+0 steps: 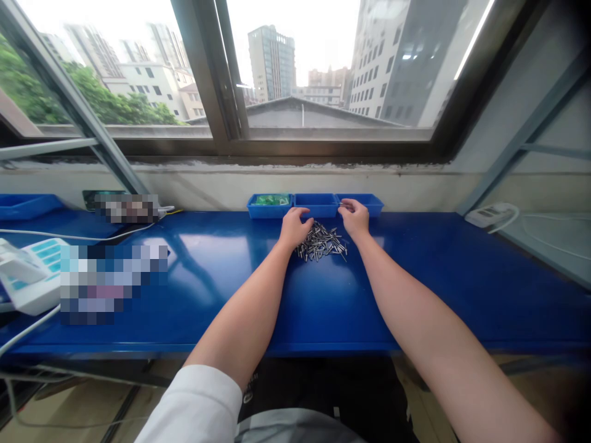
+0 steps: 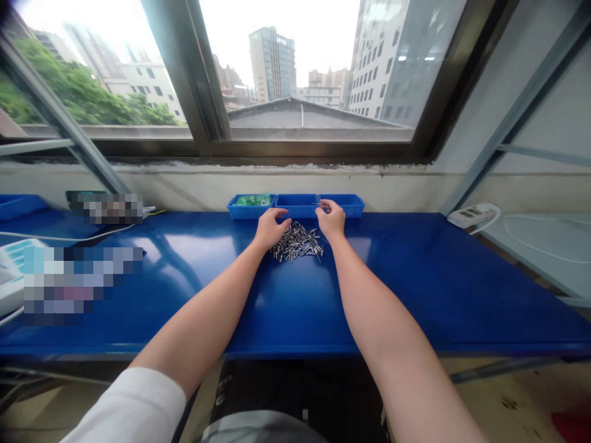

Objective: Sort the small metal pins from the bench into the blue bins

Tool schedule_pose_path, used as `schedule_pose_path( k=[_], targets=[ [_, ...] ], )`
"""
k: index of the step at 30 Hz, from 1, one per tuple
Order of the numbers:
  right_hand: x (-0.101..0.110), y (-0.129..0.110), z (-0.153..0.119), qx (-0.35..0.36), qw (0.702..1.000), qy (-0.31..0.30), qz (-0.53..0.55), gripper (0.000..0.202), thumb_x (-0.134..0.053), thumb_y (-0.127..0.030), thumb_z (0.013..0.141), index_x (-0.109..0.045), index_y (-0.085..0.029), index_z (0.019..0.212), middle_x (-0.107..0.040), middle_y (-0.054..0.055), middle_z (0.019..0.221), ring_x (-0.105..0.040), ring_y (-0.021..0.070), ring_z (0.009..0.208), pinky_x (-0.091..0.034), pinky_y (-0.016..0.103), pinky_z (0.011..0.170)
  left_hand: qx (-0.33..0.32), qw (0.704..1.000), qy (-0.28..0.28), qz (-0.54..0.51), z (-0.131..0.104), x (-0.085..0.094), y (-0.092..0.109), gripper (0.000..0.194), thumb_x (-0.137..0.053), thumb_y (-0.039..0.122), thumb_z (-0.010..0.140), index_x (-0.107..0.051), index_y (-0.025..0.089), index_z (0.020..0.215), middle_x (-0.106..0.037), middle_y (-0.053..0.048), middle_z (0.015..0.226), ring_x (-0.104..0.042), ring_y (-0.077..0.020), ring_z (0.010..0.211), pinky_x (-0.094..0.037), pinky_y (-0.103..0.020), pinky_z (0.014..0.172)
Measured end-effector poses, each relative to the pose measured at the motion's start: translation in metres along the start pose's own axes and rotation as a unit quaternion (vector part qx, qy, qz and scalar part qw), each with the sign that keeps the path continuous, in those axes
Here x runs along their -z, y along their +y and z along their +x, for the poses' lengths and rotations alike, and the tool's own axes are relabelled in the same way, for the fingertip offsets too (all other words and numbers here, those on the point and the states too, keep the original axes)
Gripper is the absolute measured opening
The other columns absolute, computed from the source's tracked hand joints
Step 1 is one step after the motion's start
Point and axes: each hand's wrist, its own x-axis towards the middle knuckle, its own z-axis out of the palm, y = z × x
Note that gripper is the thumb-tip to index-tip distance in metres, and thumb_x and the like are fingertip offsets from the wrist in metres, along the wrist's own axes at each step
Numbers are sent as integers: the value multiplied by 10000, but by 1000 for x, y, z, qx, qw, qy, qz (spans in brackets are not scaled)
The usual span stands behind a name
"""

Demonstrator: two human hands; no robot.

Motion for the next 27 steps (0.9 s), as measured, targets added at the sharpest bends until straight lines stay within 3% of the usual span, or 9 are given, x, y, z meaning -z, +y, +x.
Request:
schedule_pose_path(
  k=[3, 6, 10, 14, 17, 21, 27],
  targets=[
    [6, 2, 4, -15, 995, 20, -95, 490, -556, -244, 686, -620, -166, 1166, -674, 94, 1077, -502, 282, 1138, -365, 462, 999, -10, 1000, -16, 22, -1, 0, -2, 280, -584, 264, 801, -644, 168, 1057, -631, -75, 1114, -604, -200, 1010, -474, -314, 924],
    [9, 1, 4, -55, 990, -10, -133, 706, -635, -280, 643, -492, -232, 1333, -607, 95, 1209, -382, 340, 1242, -308, 547, 1012, -11, 998, -47, 47, -2, -1, 0, 298, -567, 284, 807, -638, 175, 1076, -620, -75, 1150, -580, -217, 1074, -453, -334, 952],
    [9, 0, 2, -67, 988, -37, -133, 843, -673, -318, 627, -382, -234, 1413, -531, 120, 1278, -358, 350, 1256, -307, 534, 1012, 5, 993, -80, 81, -4, -1, 2, 345, -542, 321, 823, -617, 172, 1126, -608, -87, 1195, -552, -231, 1127, -417, -361, 987],
    [5, 3, 0, -2, 989, -22, -145, 755, -635, -286, 659, -432, -189, 1380, -516, 118, 1315, -367, 332, 1247, -322, 493, 1022, -3, 988, -106, 112, -5, 0, 4, 423, -468, 417, 858, -594, 181, 1185, -594, -96, 1240, -525, -244, 1166, -384, -386, 1009],
    [0, 3, -3, 55, 985, -22, -163, 560, -591, -231, 683, -575, -137, 1234, -606, 124, 1188, -488, 286, 1130, -371, 436, 1004, -9, 977, -145, 154, -6, 0, 5, 511, -418, 502, 860, -563, 205, 1249, -538, -111, 1327, -466, -281, 1235, -334, -456, 1037],
    [-8, 1, -10, 95, 972, -129, -172, 295, -575, -229, 724, -706, -145, 974, -679, 86, 993, -607, 208, 911, -455, 327, 905, 2, 956, -225, 189, -7, 0, 7, 607, -345, 575, 859, -460, 257, 1362, -400, -122, 1455, -335, -326, 1343, -261, -517, 1066],
    [-14, 2, -17, 78, 942, -240, -222, 239, -603, -281, 747, -741, -218, 932, -714, 52, 987, -622, 223, 979, -452, 312, 909, 12, 942, -275, 191, -8, -2, 7, 637, -283, 588, 864, -375, 289, 1418, -337, -110, 1498, -271, -329, 1383, -221, -513, 1091]
  ],
)
